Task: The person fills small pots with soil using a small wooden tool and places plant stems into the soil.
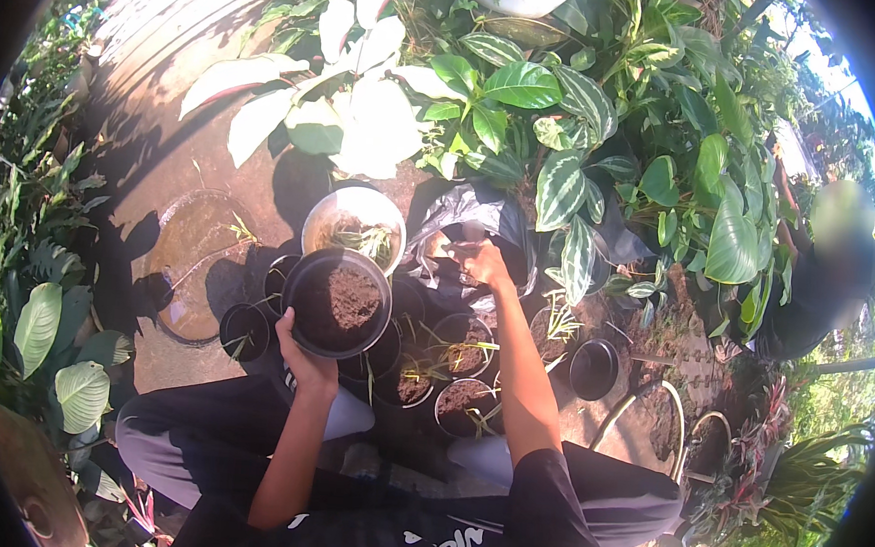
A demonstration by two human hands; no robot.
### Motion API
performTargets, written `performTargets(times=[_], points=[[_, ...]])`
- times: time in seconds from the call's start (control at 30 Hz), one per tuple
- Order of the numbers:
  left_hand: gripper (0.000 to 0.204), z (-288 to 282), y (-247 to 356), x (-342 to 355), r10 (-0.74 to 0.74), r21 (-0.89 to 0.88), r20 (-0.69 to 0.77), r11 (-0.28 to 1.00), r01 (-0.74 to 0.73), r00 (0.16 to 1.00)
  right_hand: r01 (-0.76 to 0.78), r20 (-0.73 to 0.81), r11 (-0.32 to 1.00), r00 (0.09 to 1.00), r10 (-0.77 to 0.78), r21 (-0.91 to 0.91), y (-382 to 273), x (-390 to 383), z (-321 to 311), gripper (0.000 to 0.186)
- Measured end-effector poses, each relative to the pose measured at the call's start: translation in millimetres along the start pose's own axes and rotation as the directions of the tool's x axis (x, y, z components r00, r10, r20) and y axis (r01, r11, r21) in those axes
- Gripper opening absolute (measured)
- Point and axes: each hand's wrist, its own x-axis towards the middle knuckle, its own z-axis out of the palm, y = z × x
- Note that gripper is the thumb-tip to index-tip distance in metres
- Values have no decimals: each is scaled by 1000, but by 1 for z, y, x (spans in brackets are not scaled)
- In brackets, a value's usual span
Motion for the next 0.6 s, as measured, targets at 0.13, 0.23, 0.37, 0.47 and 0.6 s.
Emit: performTargets(times=[0.13,0.23,0.37,0.47,0.6], points=[[50,-3,4,-4,7,5,-43,1000,-7,999,-179,79,962,983,166,208,-27,-15,-15,43],[51,0,-3,-1,-2,23,5,1000,2,1000,-160,-175,984,970,171,75,20,-14,-22,40],[51,8,-7,-2,-17,11,17,1000,17,1000,-219,-228,952,959,169,-214,53,2,-4,32],[51,-10,5,-2,33,30,-34,999,-32,999,59,-16,986,998,-62,-159,8,11,44,34],[51,-1,0,-1,-1,30,-28,1000,2,1000,-278,-176,941,953,246,-191,15,5,27,29]])
